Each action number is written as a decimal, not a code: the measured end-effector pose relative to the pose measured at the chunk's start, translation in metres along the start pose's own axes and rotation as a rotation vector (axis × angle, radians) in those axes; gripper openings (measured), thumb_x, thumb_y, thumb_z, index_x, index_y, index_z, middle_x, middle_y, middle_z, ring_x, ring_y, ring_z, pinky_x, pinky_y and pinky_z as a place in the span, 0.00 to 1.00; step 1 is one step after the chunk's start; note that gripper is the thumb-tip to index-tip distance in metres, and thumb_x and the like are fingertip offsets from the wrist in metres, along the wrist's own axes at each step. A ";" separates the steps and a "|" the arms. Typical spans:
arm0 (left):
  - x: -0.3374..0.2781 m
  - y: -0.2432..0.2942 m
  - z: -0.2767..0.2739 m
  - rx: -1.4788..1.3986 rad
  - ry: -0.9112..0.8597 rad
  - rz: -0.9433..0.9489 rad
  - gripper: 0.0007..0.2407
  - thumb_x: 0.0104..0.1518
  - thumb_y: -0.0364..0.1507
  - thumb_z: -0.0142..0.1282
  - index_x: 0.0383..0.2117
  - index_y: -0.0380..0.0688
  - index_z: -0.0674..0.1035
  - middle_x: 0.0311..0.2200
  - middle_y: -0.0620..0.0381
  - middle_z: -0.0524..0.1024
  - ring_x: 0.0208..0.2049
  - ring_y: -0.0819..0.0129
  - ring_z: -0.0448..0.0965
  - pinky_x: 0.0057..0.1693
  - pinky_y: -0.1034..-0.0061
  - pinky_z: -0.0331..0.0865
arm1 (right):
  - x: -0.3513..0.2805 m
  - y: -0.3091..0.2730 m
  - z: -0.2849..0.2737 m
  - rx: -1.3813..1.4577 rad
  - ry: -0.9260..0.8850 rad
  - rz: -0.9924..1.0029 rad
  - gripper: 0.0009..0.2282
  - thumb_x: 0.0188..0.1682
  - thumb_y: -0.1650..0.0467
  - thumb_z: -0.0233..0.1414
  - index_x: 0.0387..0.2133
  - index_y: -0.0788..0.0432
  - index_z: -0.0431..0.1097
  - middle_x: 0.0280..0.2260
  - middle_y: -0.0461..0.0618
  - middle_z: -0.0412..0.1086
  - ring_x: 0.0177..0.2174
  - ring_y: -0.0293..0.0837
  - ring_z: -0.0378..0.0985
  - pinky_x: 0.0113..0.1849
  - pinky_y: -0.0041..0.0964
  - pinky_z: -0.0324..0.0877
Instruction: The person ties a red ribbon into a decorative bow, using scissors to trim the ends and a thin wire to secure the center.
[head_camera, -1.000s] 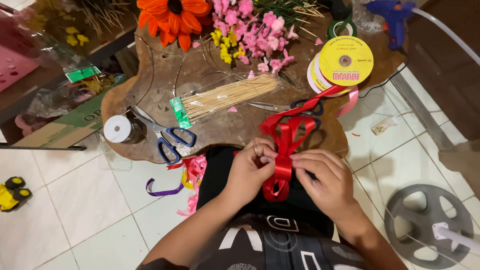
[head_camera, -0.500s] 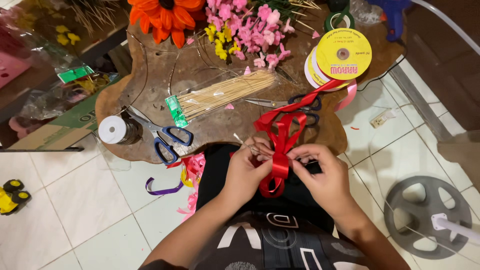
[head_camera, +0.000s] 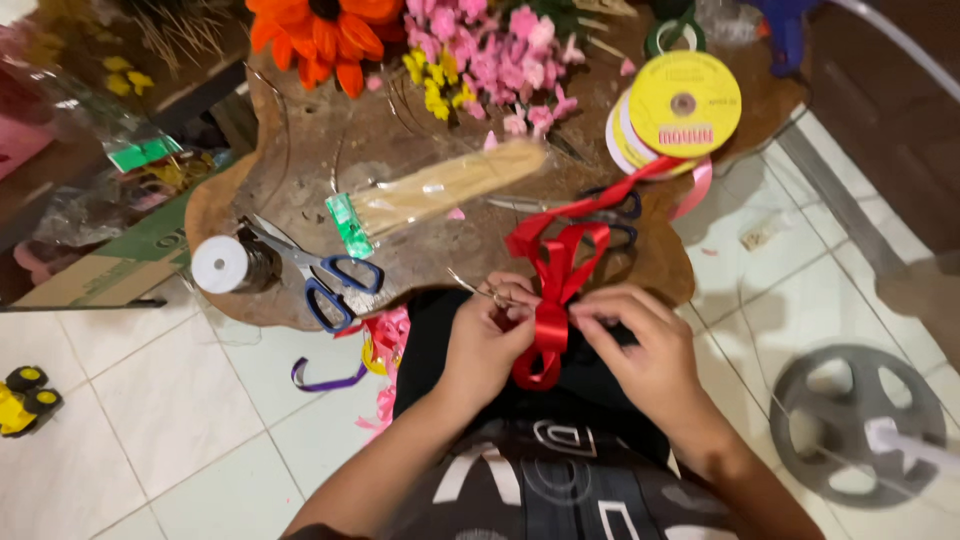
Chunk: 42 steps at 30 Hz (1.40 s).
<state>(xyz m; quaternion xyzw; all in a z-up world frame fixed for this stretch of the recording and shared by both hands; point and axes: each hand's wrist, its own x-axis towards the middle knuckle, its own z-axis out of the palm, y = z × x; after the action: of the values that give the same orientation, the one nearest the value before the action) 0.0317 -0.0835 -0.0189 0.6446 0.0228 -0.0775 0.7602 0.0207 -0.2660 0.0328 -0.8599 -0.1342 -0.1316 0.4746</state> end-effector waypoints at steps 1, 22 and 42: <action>-0.003 0.001 0.001 -0.002 -0.003 -0.012 0.04 0.49 0.20 0.61 0.29 0.32 0.79 0.37 0.48 0.73 0.33 0.71 0.73 0.45 0.76 0.70 | -0.003 0.000 0.001 -0.002 -0.003 0.012 0.03 0.44 0.73 0.59 0.30 0.54 0.78 0.29 0.44 0.77 0.26 0.44 0.79 0.33 0.37 0.74; -0.005 0.014 0.012 -0.326 -0.031 -0.184 0.08 0.45 0.22 0.68 0.25 0.34 0.78 0.21 0.52 0.77 0.23 0.75 0.78 0.29 0.85 0.73 | 0.000 0.035 -0.001 0.275 -0.291 0.243 0.05 0.45 0.69 0.60 0.29 0.59 0.76 0.26 0.50 0.76 0.30 0.38 0.75 0.39 0.40 0.72; -0.023 0.027 -0.007 0.284 -0.271 0.064 0.05 0.46 0.24 0.64 0.23 0.36 0.79 0.36 0.49 0.75 0.39 0.53 0.78 0.48 0.65 0.71 | 0.025 0.016 0.033 0.367 -0.771 0.292 0.23 0.53 0.69 0.45 0.64 0.48 0.52 0.53 0.64 0.67 0.51 0.64 0.72 0.56 0.60 0.60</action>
<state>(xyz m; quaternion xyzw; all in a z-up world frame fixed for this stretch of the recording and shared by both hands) 0.0131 -0.0699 0.0091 0.7293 -0.1116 -0.1419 0.6599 0.0528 -0.2436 0.0120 -0.7578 -0.1997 0.2927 0.5480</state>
